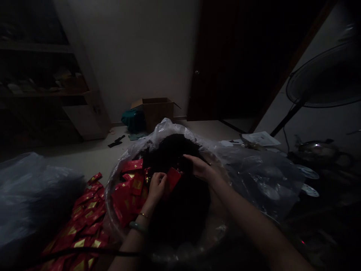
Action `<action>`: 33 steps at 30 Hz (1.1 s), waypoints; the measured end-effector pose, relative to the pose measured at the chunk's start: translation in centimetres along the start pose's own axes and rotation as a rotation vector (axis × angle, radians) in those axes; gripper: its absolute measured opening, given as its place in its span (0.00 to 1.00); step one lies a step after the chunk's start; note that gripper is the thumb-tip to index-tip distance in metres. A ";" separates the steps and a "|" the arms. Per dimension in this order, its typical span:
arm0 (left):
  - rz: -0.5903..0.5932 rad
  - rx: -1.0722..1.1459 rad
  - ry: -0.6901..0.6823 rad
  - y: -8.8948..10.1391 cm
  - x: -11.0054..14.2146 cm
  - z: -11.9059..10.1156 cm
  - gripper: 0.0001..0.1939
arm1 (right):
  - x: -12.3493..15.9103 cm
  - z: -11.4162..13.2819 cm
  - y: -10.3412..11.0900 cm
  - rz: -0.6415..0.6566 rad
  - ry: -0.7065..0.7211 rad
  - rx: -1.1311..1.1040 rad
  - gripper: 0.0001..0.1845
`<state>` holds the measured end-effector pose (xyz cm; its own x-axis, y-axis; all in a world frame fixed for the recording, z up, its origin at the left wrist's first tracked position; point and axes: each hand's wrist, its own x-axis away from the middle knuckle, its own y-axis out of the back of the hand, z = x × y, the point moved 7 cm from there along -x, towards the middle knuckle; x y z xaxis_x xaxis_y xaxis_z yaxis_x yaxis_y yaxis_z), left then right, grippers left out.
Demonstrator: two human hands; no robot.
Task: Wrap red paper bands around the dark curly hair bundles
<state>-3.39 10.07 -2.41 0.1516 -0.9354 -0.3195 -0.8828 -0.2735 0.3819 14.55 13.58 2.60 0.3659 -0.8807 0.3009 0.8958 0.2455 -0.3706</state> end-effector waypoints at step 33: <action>0.140 0.394 0.240 -0.8 0.4 -0.4 0.14 | 0.8 2.7 -6.2 0.328 0.451 1.112 0.15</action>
<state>-2.48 9.79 -2.52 0.0765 -0.9952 -0.0615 -0.9963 -0.0787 0.0345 10.01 12.45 7.49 0.6903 -0.7196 -0.0758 0.5871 0.4959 0.6399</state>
